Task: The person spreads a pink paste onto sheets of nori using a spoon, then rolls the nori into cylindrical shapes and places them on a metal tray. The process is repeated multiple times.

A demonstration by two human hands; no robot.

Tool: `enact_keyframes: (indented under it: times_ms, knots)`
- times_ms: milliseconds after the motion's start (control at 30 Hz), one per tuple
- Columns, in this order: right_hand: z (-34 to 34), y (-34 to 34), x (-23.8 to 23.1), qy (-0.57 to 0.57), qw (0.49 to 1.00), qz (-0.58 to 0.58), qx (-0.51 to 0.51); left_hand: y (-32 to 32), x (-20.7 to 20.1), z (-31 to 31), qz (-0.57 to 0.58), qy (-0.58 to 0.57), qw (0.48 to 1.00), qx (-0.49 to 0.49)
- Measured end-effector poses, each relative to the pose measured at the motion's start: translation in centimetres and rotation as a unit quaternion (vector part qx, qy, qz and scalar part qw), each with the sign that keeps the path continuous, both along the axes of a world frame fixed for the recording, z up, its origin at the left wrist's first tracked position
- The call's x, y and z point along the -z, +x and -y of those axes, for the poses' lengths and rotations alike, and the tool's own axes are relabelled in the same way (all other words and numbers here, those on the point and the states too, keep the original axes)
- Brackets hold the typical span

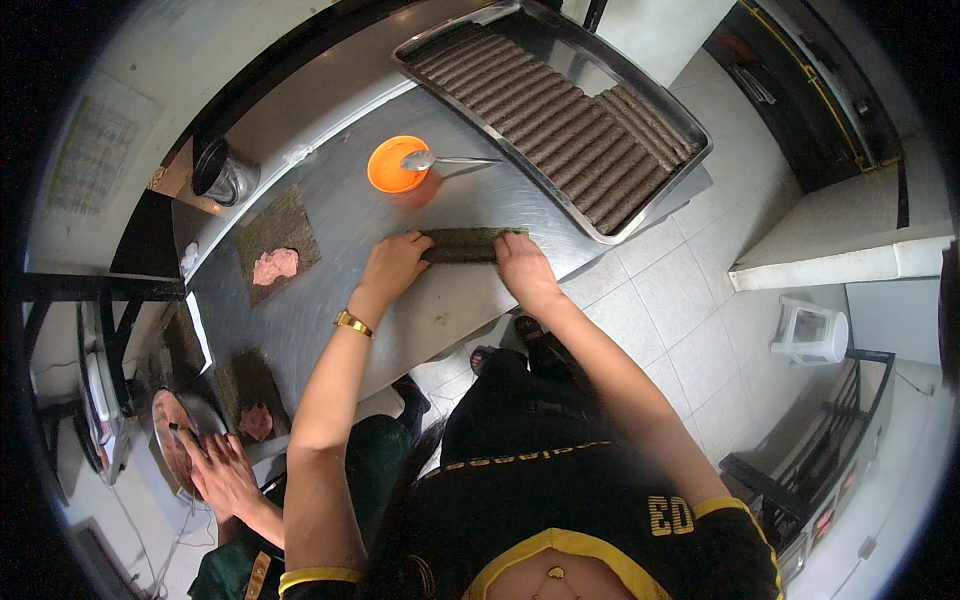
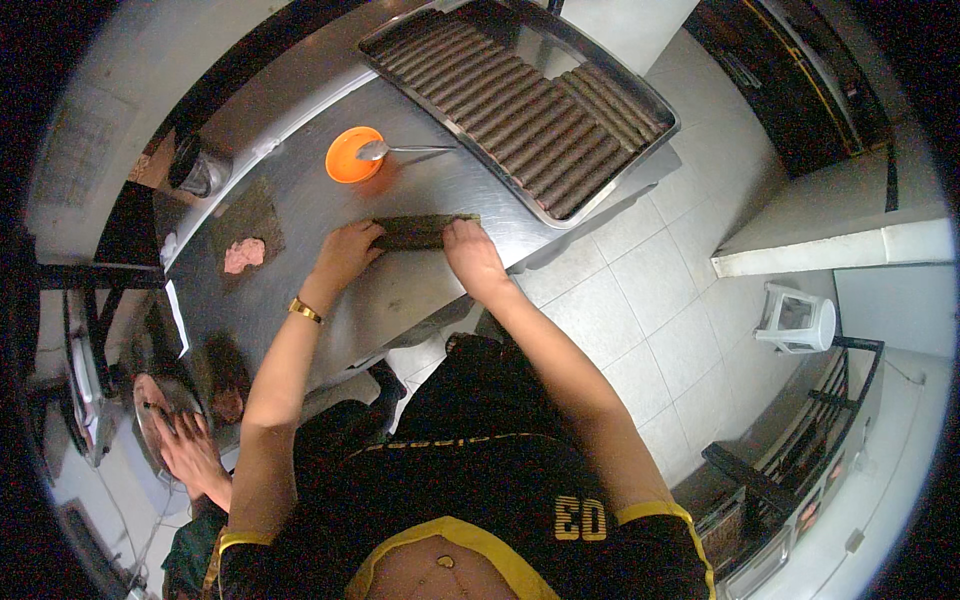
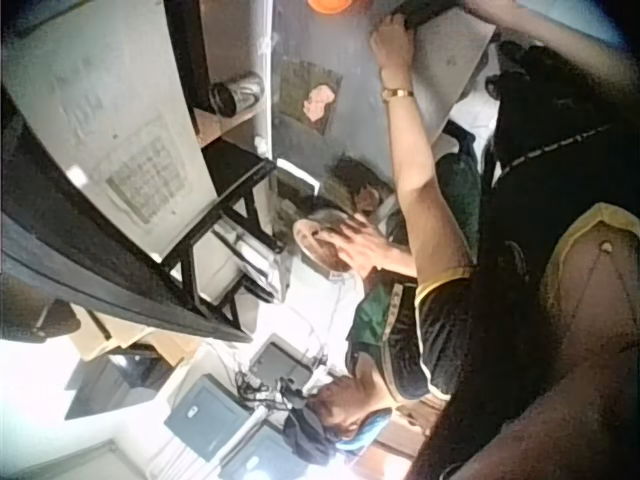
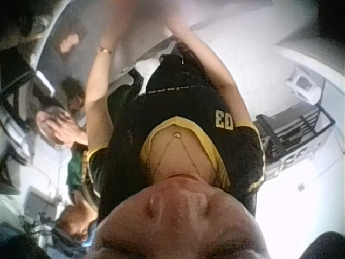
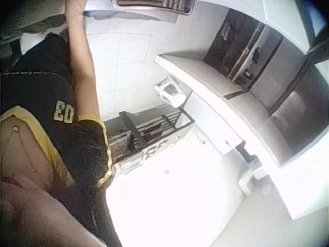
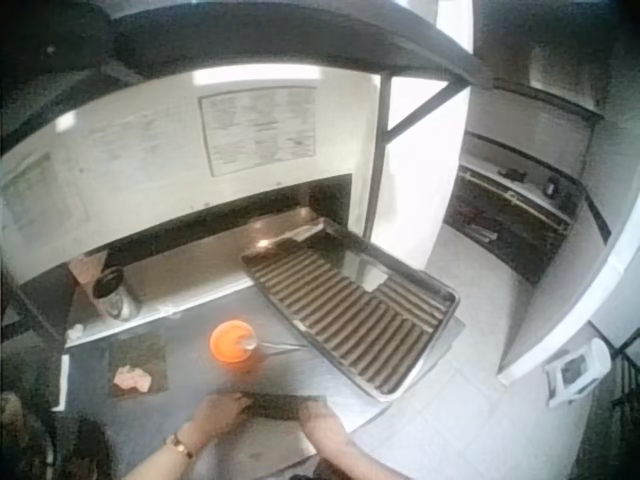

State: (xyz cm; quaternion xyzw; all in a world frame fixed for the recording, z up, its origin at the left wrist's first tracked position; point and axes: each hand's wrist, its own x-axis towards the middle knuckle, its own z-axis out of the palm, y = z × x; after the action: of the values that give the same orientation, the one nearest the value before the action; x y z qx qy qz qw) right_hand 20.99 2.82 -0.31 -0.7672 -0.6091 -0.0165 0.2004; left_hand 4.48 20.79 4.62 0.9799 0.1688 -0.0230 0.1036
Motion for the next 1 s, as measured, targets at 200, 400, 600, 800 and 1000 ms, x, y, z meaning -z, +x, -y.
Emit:
enact_keyframes:
  times_ms: [200, 400, 600, 800, 1000]
  knots:
    - [1.4, 1.3, -1.0, -0.038, 0.998, 0.034, 0.023, 0.5, -0.5, -0.1, -0.020, 0.007, 1.000, -0.004]
    - [-0.9, 0.0, -2.1, 0.021, 0.997, 0.055, -0.048, 1.4, -0.4, -2.0, -0.050, -0.014, 0.999, 0.016]
    - [-3.3, -2.1, -1.5, 0.055, 0.974, 0.151, -0.161, 2.0, -0.8, -3.3, -0.081, -0.054, 0.995, 0.004]
    - [-4.0, -1.9, -0.7, 0.023, 0.985, 0.105, -0.138, 2.1, -1.7, -1.9, -0.058, -0.006, 0.998, 0.021]
    - [-4.3, -1.7, -0.7, -0.039, 0.988, 0.068, -0.131, 1.4, -0.2, -0.8, -0.035, 0.037, 0.999, 0.016]
